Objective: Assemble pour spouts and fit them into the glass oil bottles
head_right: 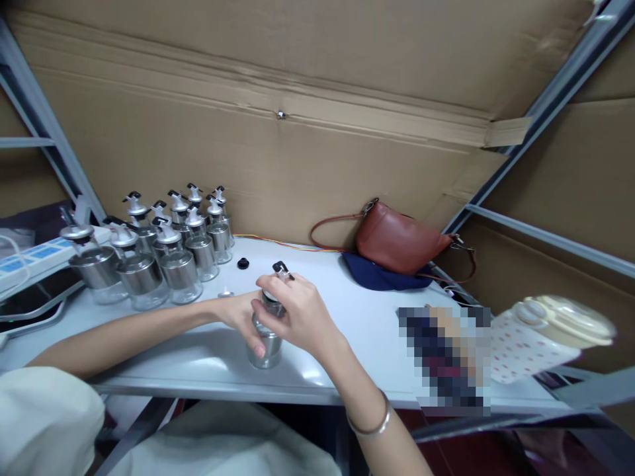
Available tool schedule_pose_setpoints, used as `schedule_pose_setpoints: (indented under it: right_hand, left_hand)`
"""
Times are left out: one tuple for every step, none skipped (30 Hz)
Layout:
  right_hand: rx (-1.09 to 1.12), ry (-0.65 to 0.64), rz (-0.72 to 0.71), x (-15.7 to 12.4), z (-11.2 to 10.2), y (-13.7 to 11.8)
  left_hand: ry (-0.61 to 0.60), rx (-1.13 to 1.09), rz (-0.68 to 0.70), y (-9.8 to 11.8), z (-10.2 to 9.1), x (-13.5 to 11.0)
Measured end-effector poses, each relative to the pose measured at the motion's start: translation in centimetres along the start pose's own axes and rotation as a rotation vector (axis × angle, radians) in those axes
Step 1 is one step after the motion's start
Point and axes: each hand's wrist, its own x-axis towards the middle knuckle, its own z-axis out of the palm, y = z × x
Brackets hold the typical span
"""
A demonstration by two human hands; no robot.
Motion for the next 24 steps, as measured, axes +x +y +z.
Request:
schedule_pose_setpoints:
  right_hand:
    - [-0.053, 0.003, -0.012, 0.0, 0.0, 0.0]
    - [-0.106, 0.007, -0.021, 0.0, 0.0, 0.1]
    - [-0.160, 0.015, -0.027, 0.0, 0.0, 0.1]
    - [-0.212, 0.023, -0.032, -0.1, -0.1, 0.1]
    - [-0.260, 0.033, -0.043, -0.2, -0.1, 0.1]
    - [-0.304, 0.046, -0.056, -0.2, -0.1, 0.1]
    - [-0.344, 0.052, -0.068, -0.3, -0.1, 0.1]
    - [-0.379, 0.045, -0.076, -0.4, -0.1, 0.1]
    - [-0.410, 0.030, -0.079, -0.5, -0.1, 0.0]
    - [-0.438, 0.011, -0.079, -0.5, -0.1, -0.1]
    - [-0.465, -0.007, -0.079, -0.5, -0.1, -0.2]
    - [-0.494, -0.021, -0.082, -0.5, -0.2, -0.3]
    - [-0.527, -0.026, -0.088, -0.4, -0.2, -0.5]
    - [-0.564, -0.024, -0.096, -0.4, -0.3, -0.8]
    - [-0.604, -0.020, -0.106, -0.3, -0.5, -1.0]
    - [-0.647, -0.022, -0.115, -0.2, -0.6, -1.3]
    - [-0.691, -0.027, -0.122, -0.2, -0.7, -1.7]
    - [-0.733, -0.038, -0.128, -0.2, -0.8, -2.0]
    - [-0.772, -0.052, -0.131, -0.2, -0.8, -2.3]
    - [-0.808, -0.069, -0.123, -0.3, -0.8, -2.6]
    - [-0.841, -0.083, -0.106, -0.4, -0.7, -2.9]
    - [-0.865, -0.094, -0.082, -0.5, -0.5, -3.2]
    - [-0.878, -0.100, -0.054, -0.6, -0.4, -3.4]
    - [-0.882, -0.100, -0.024, -0.7, -0.2, -3.6]
  left_hand:
    - [-0.047, -0.017, -0.035, -0.4, 0.1, -0.2]
    - [-0.089, -0.034, -0.074, -0.7, 0.2, -0.5]
    - [-0.127, -0.048, -0.115, -1.1, 0.3, -0.7]
    - [-0.155, -0.062, -0.152, -1.5, 0.4, -0.9]
    - [-0.172, -0.080, -0.177, -1.8, 0.5, -1.1]
    - [-0.188, -0.100, -0.191, -2.0, 0.6, -1.1]
    - [-0.203, -0.115, -0.199, -2.2, 0.6, -1.1]
    - [-0.212, -0.126, -0.205, -2.3, 0.6, -1.1]
    - [-0.218, -0.133, -0.208, -2.4, 0.6, -1.1]
    - [-0.215, -0.137, -0.207, -2.4, 0.5, -1.0]
    - [-0.211, -0.134, -0.209, -2.4, 0.5, -0.9]
    - [-0.205, -0.131, -0.210, -2.4, 0.5, -0.9]
    - [-0.200, -0.132, -0.210, -2.4, 0.5, -0.8]
    - [-0.199, -0.134, -0.211, -2.4, 0.5, -0.8]
    - [-0.196, -0.132, -0.211, -2.4, 0.5, -0.8]
    - [-0.194, -0.128, -0.210, -2.5, 0.6, -0.7]
    - [-0.192, -0.124, -0.206, -2.6, 0.6, -0.7]
    - [-0.185, -0.119, -0.197, -2.6, 0.6, -0.7]
    - [-0.179, -0.114, -0.185, -2.7, 0.6, -0.7]
    - [-0.171, -0.112, -0.170, -2.7, 0.7, -0.6]
    - [-0.160, -0.111, -0.155, -2.7, 0.7, -0.6]
    - [-0.149, -0.111, -0.143, -2.7, 0.7, -0.6]
    - [-0.138, -0.111, -0.137, -2.7, 0.8, -0.6]
    - [-0.126, -0.109, -0.137, -2.7, 0.8, -0.6]
